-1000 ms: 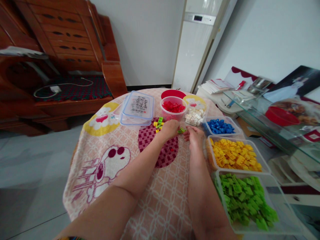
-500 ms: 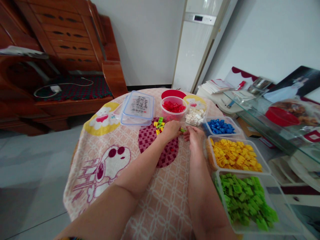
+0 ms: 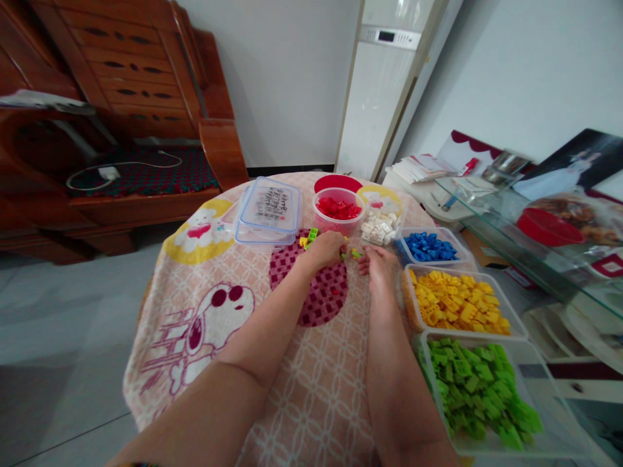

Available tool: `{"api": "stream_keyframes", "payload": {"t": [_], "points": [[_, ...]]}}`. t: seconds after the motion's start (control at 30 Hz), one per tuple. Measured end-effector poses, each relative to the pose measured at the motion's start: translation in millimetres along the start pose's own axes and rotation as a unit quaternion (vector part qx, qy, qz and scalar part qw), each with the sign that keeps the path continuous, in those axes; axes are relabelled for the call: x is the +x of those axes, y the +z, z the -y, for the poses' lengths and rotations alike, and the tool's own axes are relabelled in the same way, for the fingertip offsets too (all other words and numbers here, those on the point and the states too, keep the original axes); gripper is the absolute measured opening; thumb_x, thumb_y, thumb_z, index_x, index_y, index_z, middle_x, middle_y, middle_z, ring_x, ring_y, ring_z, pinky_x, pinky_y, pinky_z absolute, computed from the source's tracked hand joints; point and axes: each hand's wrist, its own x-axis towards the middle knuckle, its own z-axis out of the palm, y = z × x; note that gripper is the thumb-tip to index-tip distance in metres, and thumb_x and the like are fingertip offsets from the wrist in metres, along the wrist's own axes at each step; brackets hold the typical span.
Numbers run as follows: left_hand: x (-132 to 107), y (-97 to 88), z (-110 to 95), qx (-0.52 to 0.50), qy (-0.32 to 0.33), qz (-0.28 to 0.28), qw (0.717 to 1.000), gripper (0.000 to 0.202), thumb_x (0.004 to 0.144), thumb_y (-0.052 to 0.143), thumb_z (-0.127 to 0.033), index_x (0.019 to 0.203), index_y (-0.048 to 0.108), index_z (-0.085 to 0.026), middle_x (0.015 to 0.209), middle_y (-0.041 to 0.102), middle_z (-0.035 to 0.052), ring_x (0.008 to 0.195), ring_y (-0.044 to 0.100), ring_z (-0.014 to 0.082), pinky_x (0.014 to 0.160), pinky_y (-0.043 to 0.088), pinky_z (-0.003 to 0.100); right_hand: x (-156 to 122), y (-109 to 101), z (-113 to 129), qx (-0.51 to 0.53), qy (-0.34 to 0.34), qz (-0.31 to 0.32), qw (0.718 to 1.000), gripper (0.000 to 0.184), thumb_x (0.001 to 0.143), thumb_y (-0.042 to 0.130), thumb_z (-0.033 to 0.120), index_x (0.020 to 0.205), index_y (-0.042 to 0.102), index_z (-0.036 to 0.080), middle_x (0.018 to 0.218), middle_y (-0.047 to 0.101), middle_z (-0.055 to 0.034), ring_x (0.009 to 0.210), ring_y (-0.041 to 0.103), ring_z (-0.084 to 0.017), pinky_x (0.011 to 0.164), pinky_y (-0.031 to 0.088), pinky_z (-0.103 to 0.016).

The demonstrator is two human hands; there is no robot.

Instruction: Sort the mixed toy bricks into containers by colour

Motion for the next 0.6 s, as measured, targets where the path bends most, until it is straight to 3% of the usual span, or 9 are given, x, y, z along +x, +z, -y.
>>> {"api": "stream_keyframes", "payload": {"t": [0.3,0.6], "points": [[-3,-5.2,9,0.029,-0.047,0.011,0.998,0.033,0.069,0.061,-0.007,0.093,0.081,-0.018,0.093,0.078,0.0107,0.094,0.072,0.0256,0.086,0.054,0.032,2,-1,-1,-0.004,0.004,0.002,1.0,0.015,0.076,0.062,0.023,0.08,0.075,0.017,0.047,0.063,0.0025,0.036,0.053,-0.014,0.032,0.037,-0.022],[-6,-10.6,7,0.029,-0.043,0.009,0.999,0.03,0.07,0.063,-0.008,0.093,0.081,-0.016,0.097,0.077,0.0119,0.096,0.07,0.0265,0.087,0.053,0.033,2,-1,-1,-0.007,0.001,0.004,1.0,0.015,0.075,0.063,0.025,0.079,0.076,0.018,0.049,0.065,0.0019,0.036,0.053,-0.014,0.034,0.038,-0.024]]}}
